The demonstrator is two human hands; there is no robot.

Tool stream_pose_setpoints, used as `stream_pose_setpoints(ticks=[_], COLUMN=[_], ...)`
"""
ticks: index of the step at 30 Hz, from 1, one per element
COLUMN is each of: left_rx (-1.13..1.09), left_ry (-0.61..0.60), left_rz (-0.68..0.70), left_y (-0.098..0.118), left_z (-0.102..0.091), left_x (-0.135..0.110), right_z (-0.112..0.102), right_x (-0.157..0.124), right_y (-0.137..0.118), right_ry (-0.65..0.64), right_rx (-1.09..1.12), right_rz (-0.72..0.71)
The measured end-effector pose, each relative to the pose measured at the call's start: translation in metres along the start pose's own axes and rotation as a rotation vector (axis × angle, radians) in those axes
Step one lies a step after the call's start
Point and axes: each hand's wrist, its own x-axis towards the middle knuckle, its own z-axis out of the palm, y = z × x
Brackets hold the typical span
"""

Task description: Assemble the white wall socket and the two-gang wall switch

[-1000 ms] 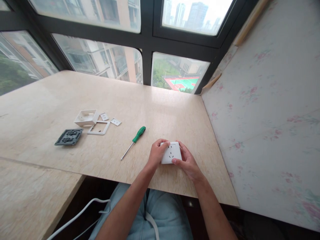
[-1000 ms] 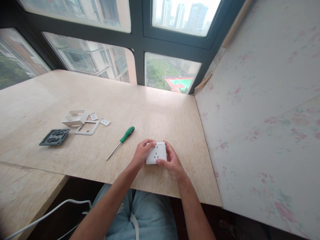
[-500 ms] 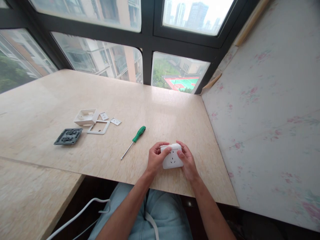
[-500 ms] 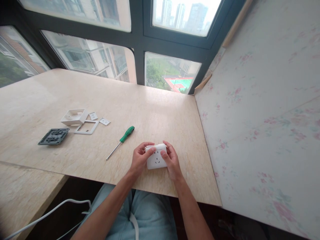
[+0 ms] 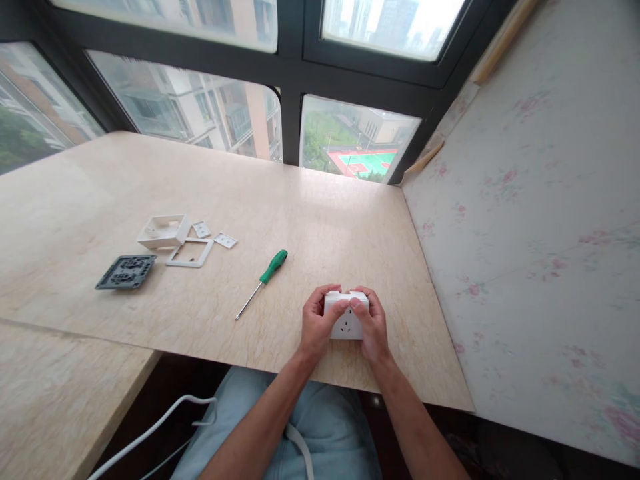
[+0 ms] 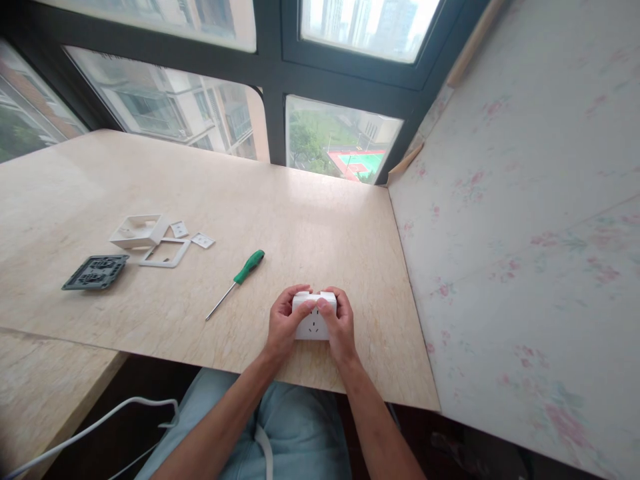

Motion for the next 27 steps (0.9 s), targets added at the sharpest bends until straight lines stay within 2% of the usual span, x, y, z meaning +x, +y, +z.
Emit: stream_pose_setpoints(ticks=[3, 8, 13, 17, 20, 24, 27], left_rx=[0.005, -0.042, -0.032, 0.021, 0.117, 0.38, 0.451], left_ry=[-0.027, -0.114, -0.125, -0.174, -0.253, -0.34, -0.35], left_rz=[-0.003, -0.004, -0.026, 0.007, 0.071, 0.257, 0.289], left_y=[0.001, -0.004, -0.005, -0.004, -0.01, -0.022, -0.029], left_z=[-0.002, -0.007, -0.01, -0.01, -0.011, -0.016, -0.019], left_x=[0.001, 0.001, 0.0, -0.002, -0.005, -0.006, -0.003], right_z=[0.0, -0.004, -0.009, -0.012, -0.012, -0.016, -0.021], right_x=[0.001, 0.004, 0.01, 0.012, 0.011, 0.009, 0.007], right_y=[-0.001, -0.002, 0.0, 0.0, -0.004, -0.011, -0.015], right_ry=[0.003, 0.094, 0.159, 0.136, 0.09, 0.096, 0.094], right_rx=[0.005, 0.036, 0.102, 0.169, 0.196, 0.197, 0.177], right_rz=[0.04, 0.05, 0.084, 0.111, 0.098, 0.081, 0.09])
